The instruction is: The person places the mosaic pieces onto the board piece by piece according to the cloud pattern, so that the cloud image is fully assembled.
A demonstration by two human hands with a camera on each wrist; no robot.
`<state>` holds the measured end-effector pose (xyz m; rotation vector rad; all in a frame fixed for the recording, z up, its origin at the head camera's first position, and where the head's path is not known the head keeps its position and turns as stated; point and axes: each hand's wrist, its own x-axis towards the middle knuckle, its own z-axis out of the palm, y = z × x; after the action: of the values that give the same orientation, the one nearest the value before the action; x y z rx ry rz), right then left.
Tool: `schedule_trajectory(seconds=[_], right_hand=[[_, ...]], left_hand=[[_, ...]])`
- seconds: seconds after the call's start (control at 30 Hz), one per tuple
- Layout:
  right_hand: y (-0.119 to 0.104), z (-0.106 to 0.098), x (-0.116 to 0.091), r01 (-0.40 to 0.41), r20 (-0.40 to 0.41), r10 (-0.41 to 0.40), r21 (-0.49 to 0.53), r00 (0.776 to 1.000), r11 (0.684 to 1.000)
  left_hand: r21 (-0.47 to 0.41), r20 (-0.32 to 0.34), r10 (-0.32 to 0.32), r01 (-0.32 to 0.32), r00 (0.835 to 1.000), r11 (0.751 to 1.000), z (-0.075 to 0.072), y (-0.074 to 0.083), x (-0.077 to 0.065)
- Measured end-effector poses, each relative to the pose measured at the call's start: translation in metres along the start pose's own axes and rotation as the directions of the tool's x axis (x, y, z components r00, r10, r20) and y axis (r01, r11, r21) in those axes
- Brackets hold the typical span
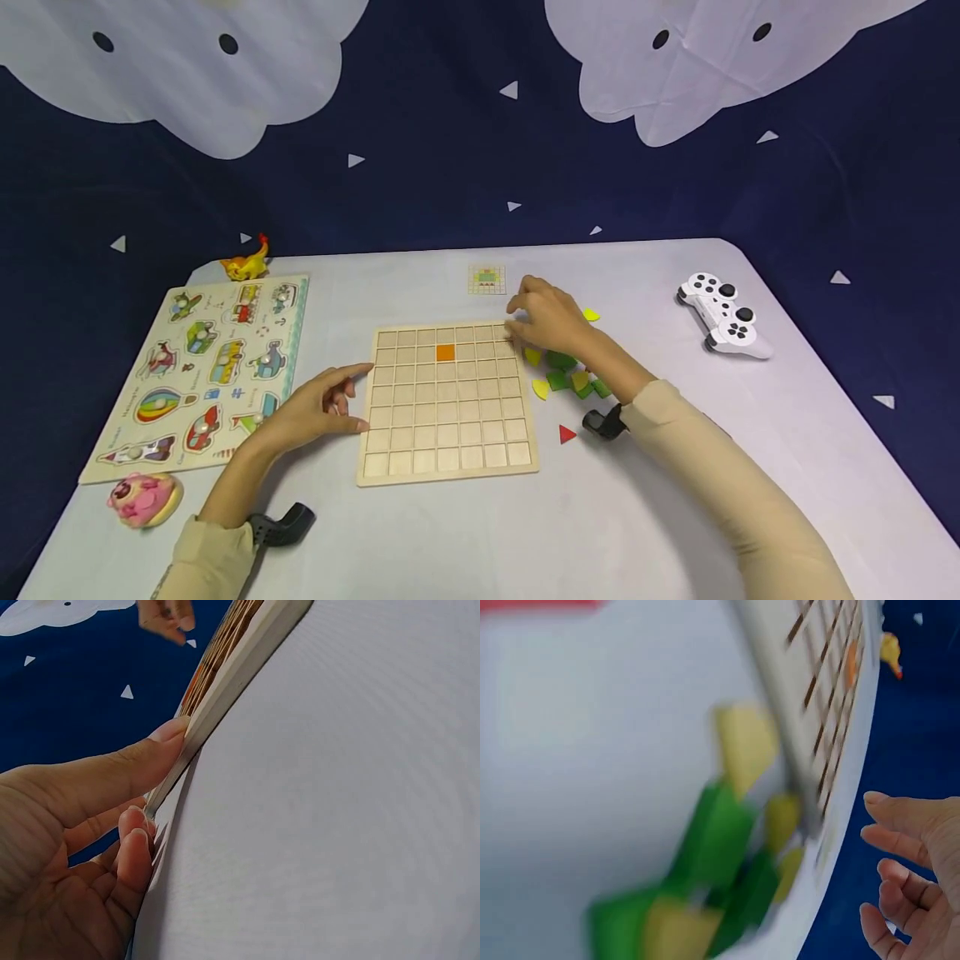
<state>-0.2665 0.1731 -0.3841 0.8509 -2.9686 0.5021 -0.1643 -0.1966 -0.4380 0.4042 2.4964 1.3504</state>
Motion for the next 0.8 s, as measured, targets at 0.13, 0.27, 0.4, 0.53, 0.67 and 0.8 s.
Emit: schedule_trajectory(seconds=[0.13,0.27,0.4,0.53,0.67,0.8], right_hand=[[0.018,-0.002,-0.011,-0.049,0.008,0.050,-0.057,0.999,0.997],[0.027,0.000,-0.018,-0.062,0.021,0.065,-0.090,0.998,0.994],[0.030,0.004,-0.021,-0.077,0.032,0.080,-0.091,0.996,0.993],[0.031,0.006,-0.022,-0.082,0.033,0.085,-0.086,0.996,0.993],[0.033,0.008,-0.021,-0.074,0.024,0.076,-0.069,0.997,0.995],[0.034,0.010,-0.019,-0.065,0.006,0.065,-0.057,0.998,0.996]], left_hand=[[0.000,0.000,0.009,-0.009,1.000,1.000,-0.001,0.000,0.000],[0.001,-0.003,0.011,-0.011,1.000,1.000,-0.002,0.000,0.000],[0.000,-0.004,0.005,-0.005,1.000,1.000,-0.002,-0.001,0.000],[-0.008,-0.002,0.005,-0.005,1.000,1.000,-0.002,-0.001,-0.001],[-0.020,0.000,0.013,-0.013,1.000,1.000,-0.001,-0.001,-0.001],[-0.029,0.003,0.018,-0.018,1.000,0.999,0.000,-0.002,0.000]])
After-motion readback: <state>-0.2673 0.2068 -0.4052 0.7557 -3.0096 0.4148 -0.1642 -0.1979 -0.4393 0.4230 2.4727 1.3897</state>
